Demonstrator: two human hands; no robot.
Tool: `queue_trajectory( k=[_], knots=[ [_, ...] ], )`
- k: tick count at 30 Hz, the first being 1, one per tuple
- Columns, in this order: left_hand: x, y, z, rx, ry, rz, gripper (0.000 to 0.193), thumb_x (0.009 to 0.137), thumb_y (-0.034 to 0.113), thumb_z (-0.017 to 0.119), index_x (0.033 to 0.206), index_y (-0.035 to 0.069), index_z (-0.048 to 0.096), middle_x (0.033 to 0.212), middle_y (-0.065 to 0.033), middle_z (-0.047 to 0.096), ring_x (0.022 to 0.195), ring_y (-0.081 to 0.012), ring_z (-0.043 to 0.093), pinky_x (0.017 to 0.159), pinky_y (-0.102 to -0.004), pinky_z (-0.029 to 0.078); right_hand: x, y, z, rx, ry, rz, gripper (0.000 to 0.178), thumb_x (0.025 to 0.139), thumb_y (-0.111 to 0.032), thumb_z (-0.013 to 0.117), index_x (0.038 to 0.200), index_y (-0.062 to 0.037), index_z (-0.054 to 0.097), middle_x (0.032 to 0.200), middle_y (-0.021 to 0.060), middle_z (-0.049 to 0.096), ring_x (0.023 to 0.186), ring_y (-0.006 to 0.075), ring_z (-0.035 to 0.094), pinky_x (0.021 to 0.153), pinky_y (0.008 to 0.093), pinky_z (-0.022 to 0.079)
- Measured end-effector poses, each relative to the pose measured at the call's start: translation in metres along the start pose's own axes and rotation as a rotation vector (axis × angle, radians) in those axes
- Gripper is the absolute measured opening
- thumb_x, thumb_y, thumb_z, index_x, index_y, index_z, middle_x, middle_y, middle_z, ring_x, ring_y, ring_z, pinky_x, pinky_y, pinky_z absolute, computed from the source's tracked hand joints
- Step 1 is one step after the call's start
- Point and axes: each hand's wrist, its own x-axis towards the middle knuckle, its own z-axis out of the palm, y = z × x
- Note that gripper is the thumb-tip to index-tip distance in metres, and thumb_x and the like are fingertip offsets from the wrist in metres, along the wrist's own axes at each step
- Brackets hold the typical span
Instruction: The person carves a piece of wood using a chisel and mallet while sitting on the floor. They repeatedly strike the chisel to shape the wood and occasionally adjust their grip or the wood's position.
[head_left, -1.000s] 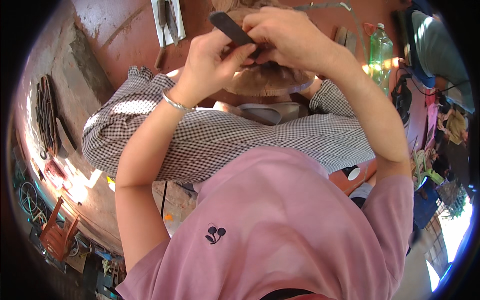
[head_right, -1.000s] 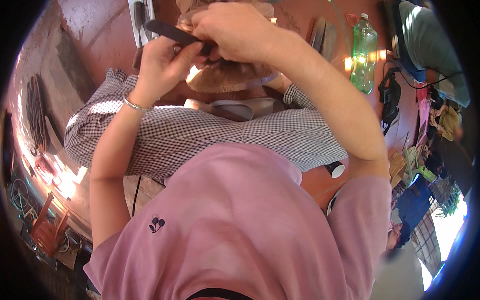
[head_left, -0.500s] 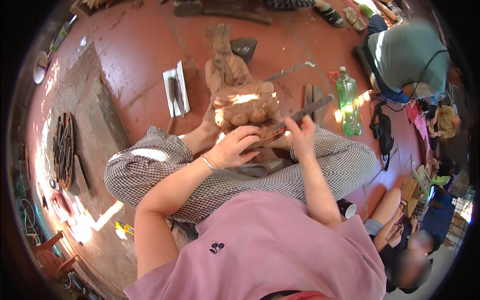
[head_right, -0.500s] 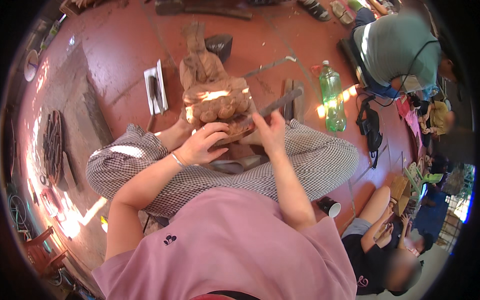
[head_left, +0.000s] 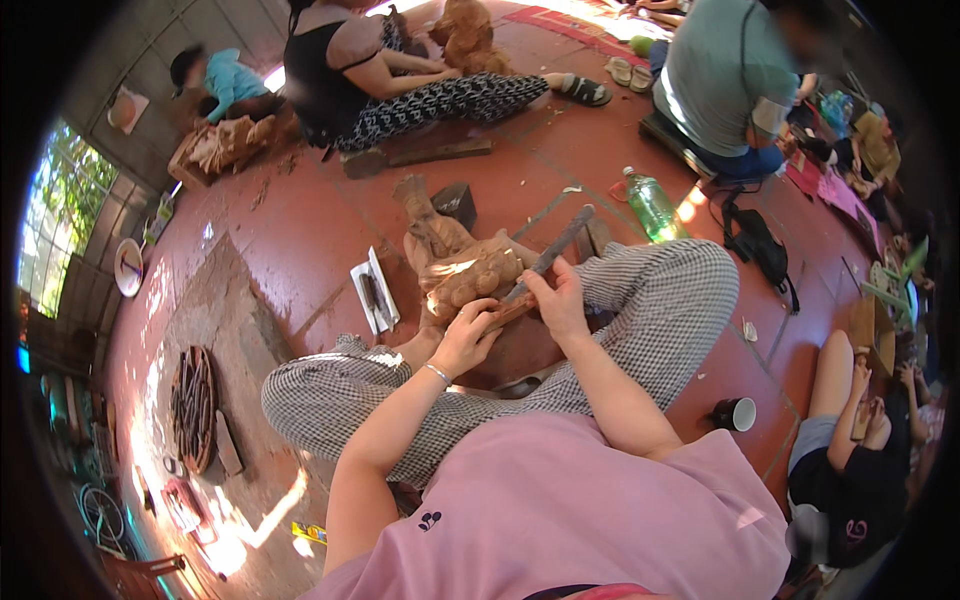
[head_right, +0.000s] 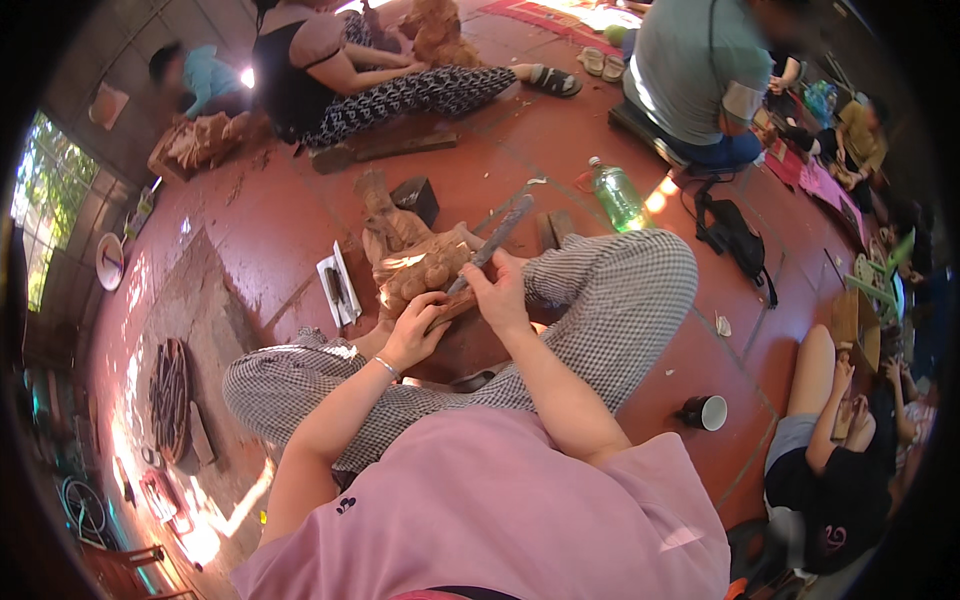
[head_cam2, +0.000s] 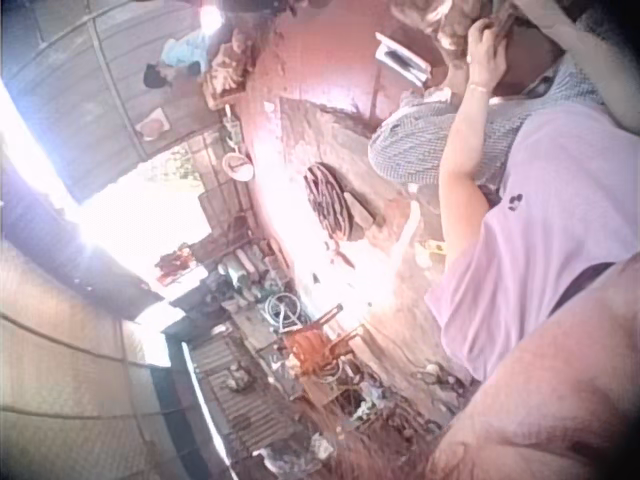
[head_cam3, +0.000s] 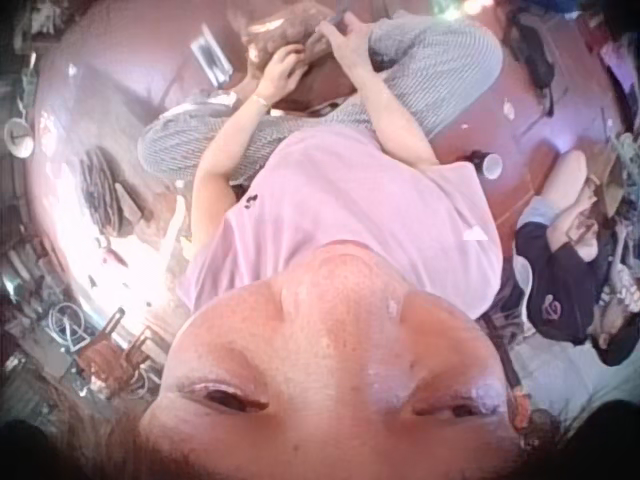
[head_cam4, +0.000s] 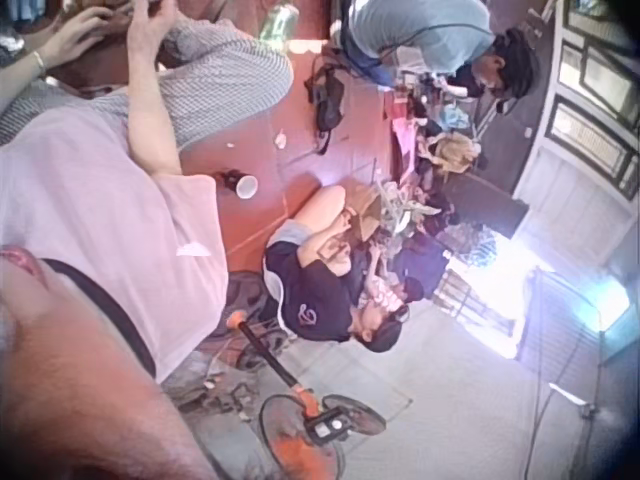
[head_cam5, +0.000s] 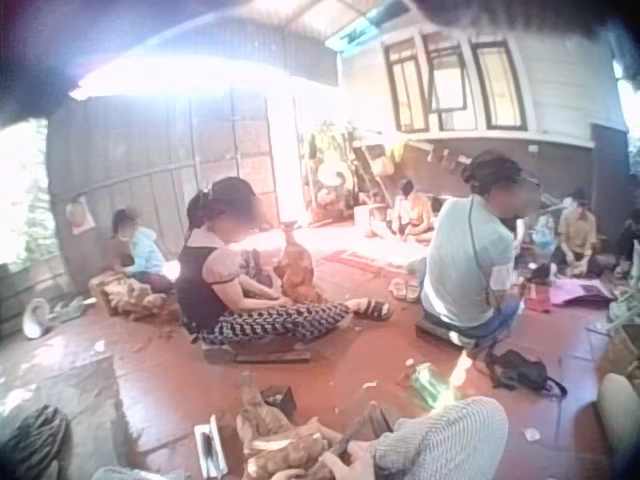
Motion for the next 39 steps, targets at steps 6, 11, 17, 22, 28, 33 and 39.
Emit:
queue_trajectory(
  k=[6,11,17,22,28,33,39],
  knots=[
    [0.013,0.011,0.004,0.042,-0.010,0.001,0.028,0.081,0.004,0.072,0.105,0.000,0.060,0.121,-0.0170,0.058,0.108,-0.0367,0.060,0.091,-0.0403,0.051,-0.010,-0.005,-0.007,-0.032,0.078,-0.107,0.005,0.094,-0.004,0.062,0.097,-0.0035,0.059,0.084,0.0010,0.066,0.061,0.0039,0.056,0.054,0.0191,0.046],
    [0.025,0.015,0.008,0.054,-0.007,0.024,0.026,0.080,0.004,0.072,0.101,-0.001,0.059,0.118,-0.0166,0.059,0.106,-0.0368,0.061,0.088,-0.0400,0.052,-0.014,-0.018,-0.016,0.042,0.167,-0.096,0.003,0.094,-0.004,0.061,0.094,-0.0045,0.058,0.084,0.0025,0.067,0.058,0.0050,0.057,0.051,0.0197,0.047],
    [0.039,0.022,0.009,0.106,-0.068,-0.028,0.027,0.076,0.006,0.075,0.096,-0.001,0.059,0.114,-0.0159,0.061,0.101,-0.0364,0.063,0.086,-0.0397,0.053,0.002,0.010,-0.037,0.010,0.249,-0.134,0.005,0.091,-0.002,0.060,0.090,-0.0043,0.056,0.079,0.0031,0.063,0.053,0.0066,0.055,0.047,0.0212,0.045],
    [0.046,0.031,0.011,0.156,-0.106,-0.108,0.026,0.075,0.005,0.076,0.094,-0.001,0.059,0.113,-0.0152,0.063,0.100,-0.0357,0.064,0.085,-0.0390,0.054,0.025,0.033,-0.042,0.079,0.282,-0.053,0.005,0.090,-0.003,0.059,0.091,-0.0044,0.055,0.077,0.0028,0.062,0.051,0.0073,0.054,0.046,0.0220,0.044],
    [0.046,0.039,0.015,0.179,-0.045,-0.154,0.024,0.075,0.003,0.075,0.093,0.001,0.059,0.114,-0.0140,0.064,0.102,-0.0344,0.064,0.085,-0.0385,0.054,0.041,0.040,-0.056,0.296,0.327,0.043,0.008,0.088,-0.001,0.059,0.092,-0.0043,0.052,0.078,0.0052,0.060,0.052,0.0082,0.053,0.044,0.0231,0.043],
    [0.046,0.040,0.016,0.196,-0.045,-0.201,0.025,0.075,0.005,0.074,0.094,0.002,0.059,0.115,-0.0140,0.063,0.102,-0.0354,0.063,0.086,-0.0398,0.054,0.040,0.032,-0.059,0.316,0.245,0.115,0.008,0.088,-0.002,0.059,0.090,-0.0047,0.051,0.076,0.0051,0.060,0.050,0.0080,0.052,0.043,0.0224,0.043],
    [0.053,0.043,0.024,0.189,-0.051,-0.236,0.026,0.076,0.007,0.075,0.097,0.003,0.061,0.118,-0.0133,0.063,0.105,-0.0347,0.063,0.088,-0.0391,0.054,0.048,0.043,-0.059,0.277,0.156,0.151,0.007,0.089,-0.002,0.059,0.089,-0.0046,0.052,0.074,0.0040,0.060,0.049,0.0079,0.052,0.041,0.0222,0.041]
  ],
)
